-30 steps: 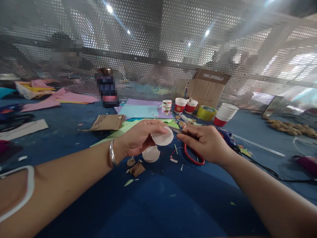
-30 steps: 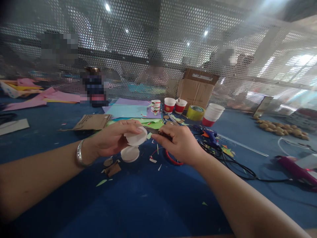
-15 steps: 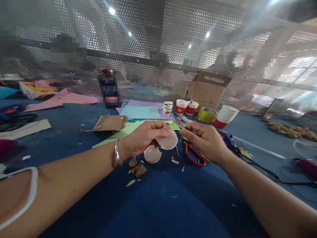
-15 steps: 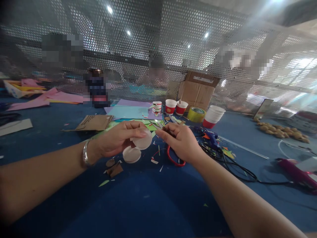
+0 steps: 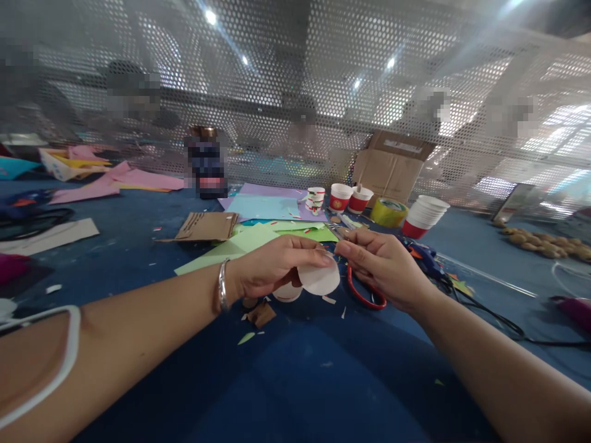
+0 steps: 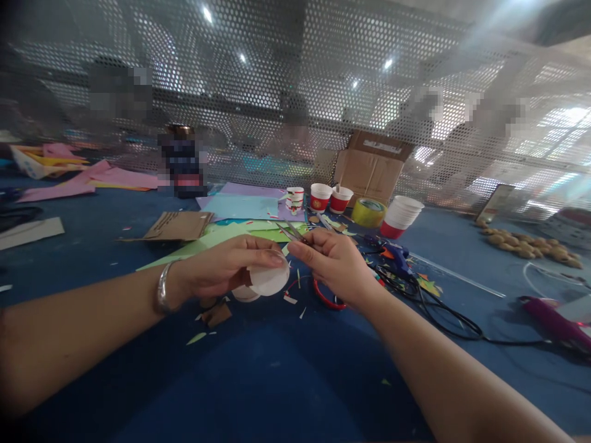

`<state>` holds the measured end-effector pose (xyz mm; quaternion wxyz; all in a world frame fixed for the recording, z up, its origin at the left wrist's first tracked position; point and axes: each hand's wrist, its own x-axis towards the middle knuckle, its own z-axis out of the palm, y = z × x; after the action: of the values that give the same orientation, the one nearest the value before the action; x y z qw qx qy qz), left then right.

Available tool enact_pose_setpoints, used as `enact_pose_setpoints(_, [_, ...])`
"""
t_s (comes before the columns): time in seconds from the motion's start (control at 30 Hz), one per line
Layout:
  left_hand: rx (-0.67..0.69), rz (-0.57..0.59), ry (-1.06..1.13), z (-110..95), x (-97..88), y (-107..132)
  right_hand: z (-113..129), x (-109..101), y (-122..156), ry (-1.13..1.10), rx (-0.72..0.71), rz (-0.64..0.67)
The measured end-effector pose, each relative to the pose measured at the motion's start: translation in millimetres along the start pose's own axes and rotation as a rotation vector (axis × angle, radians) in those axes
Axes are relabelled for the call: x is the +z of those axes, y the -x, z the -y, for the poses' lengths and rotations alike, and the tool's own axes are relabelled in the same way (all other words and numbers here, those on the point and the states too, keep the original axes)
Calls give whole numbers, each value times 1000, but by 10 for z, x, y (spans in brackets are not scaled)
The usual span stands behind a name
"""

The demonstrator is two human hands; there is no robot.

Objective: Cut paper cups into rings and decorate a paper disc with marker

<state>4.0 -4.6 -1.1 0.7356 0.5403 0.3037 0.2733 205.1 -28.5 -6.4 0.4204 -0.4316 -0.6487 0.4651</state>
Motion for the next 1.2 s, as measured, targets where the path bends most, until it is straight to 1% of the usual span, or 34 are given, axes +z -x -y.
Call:
enact_pose_setpoints(0.13, [-64, -24, 53, 7, 40, 0, 58, 33, 19, -109, 60, 95])
enact_pose_setpoints(0.2, [-80, -45, 70, 22, 48, -1, 79, 39, 26, -137, 80, 118])
enact_pose_setpoints(0.33, [-106, -71, 106, 43, 45, -10, 83, 35, 31, -156, 108, 116])
enact_pose_setpoints(0.53, [-135, -64, 126, 60, 35, -26, 52, 31, 19, -159, 111, 102])
enact_pose_setpoints(0.73, [-183, -50, 121, 73, 49, -25, 64, 53, 22, -179, 98, 127])
enact_pose_setpoints(0.8, [-176, -23, 132, 78, 46, -31, 69, 59, 25, -195, 93, 144])
enact_pose_setpoints(0.83, [-167, 13, 146, 82, 42, -34, 71, 61, 27, -205, 96, 152])
enact_pose_setpoints(0.93, [-132, 168, 182, 97, 26, -34, 84, 73, 42, -236, 105, 151])
enact_pose_setpoints(1.0, [-124, 229, 178, 102, 23, -21, 97, 80, 62, -258, 107, 145])
enact_pose_setpoints(1.07, [-124, 254, 158, 91, 30, 3, 116, 84, 87, -285, 110, 149])
enact_pose_setpoints(1.13, [-116, 254, 138, 49, 44, 34, 138, 81, 108, -313, 109, 159])
enact_pose_setpoints(1.17, [-112, 242, 127, 14, 51, 51, 147, 76, 113, -322, 102, 158])
enact_pose_setpoints(1.2, [-105, 206, 114, -31, 56, 70, 151, 68, 112, -326, 90, 147])
